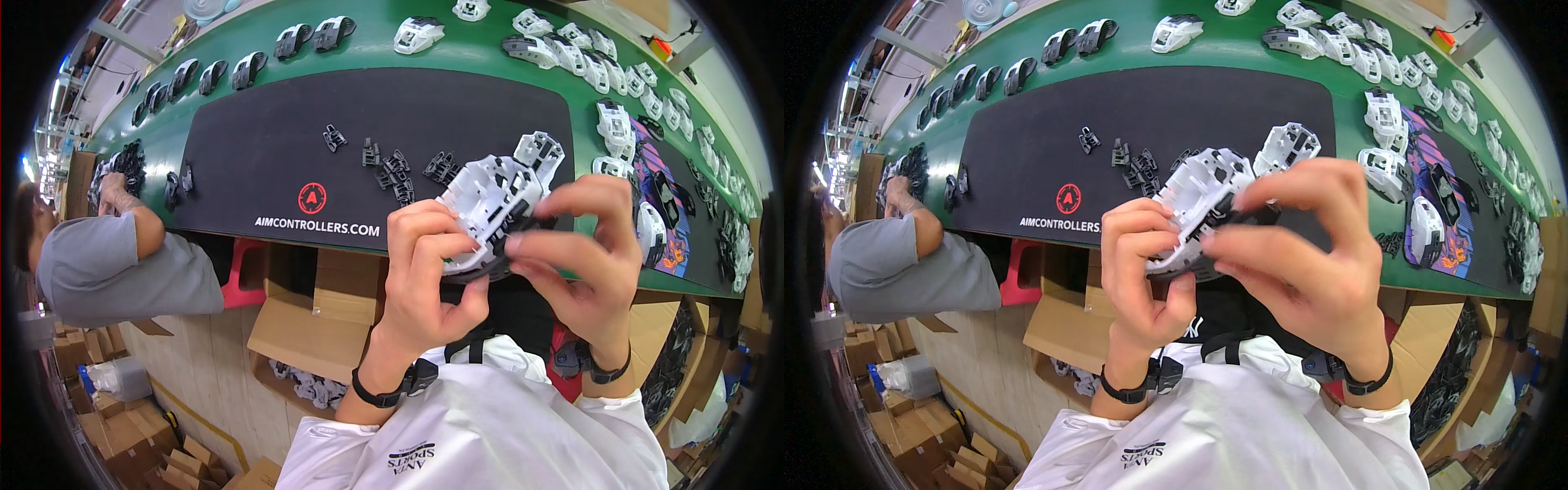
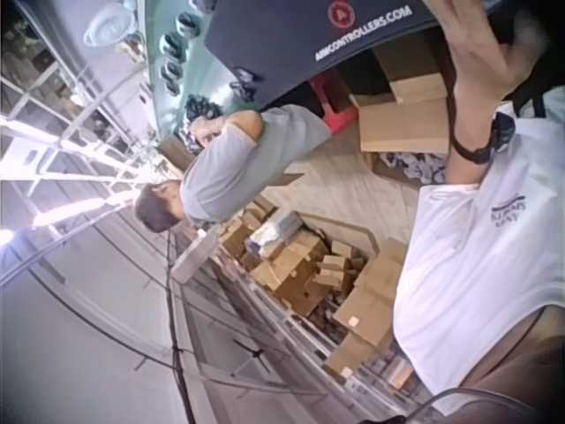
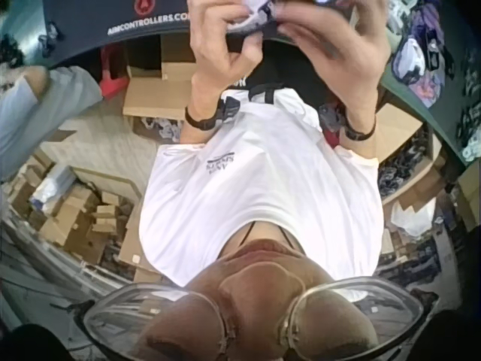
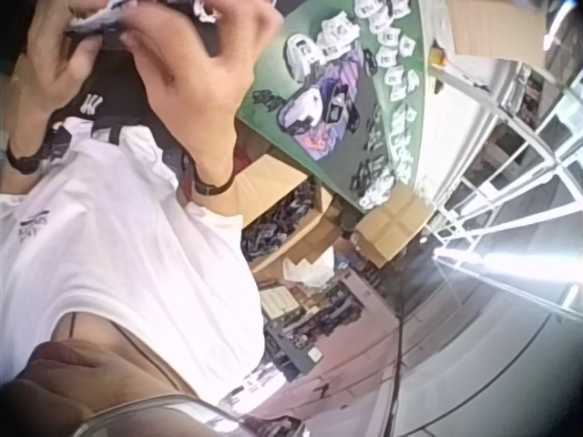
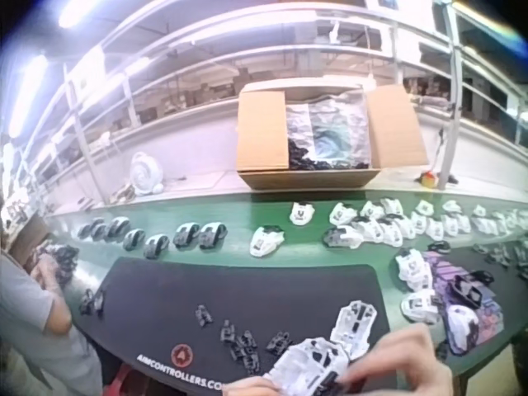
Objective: Assembling internal plastic components and buttons into game controller shells on a production line.
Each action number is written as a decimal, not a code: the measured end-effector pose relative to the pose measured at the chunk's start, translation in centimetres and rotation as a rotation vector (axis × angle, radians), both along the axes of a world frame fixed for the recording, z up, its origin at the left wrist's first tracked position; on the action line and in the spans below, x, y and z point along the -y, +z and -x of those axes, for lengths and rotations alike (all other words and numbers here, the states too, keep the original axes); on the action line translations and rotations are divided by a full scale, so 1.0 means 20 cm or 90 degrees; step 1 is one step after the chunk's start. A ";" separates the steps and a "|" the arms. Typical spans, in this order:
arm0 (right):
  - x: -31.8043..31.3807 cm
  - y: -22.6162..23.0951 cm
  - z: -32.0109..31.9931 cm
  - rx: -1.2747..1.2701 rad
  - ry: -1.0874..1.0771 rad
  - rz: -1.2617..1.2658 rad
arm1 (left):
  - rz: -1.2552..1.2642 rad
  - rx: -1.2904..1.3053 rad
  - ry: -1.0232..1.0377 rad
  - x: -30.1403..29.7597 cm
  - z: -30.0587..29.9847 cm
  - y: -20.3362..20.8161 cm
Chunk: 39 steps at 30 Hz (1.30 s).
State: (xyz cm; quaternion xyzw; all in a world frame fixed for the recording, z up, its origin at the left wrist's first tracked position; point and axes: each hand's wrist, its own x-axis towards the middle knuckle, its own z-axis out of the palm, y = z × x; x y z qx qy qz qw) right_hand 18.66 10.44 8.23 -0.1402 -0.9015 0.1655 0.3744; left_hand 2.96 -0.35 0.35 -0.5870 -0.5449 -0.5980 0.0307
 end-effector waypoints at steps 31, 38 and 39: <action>-0.01 0.03 0.00 0.059 0.110 0.237 | -0.056 0.631 -0.385 0.01 -0.02 0.06; 0.02 0.02 -0.01 0.049 0.142 0.302 | -0.022 0.668 -0.388 0.05 -0.03 0.09; 0.04 -0.02 0.00 0.035 0.136 0.362 | -0.011 0.678 -0.379 0.05 -0.02 0.05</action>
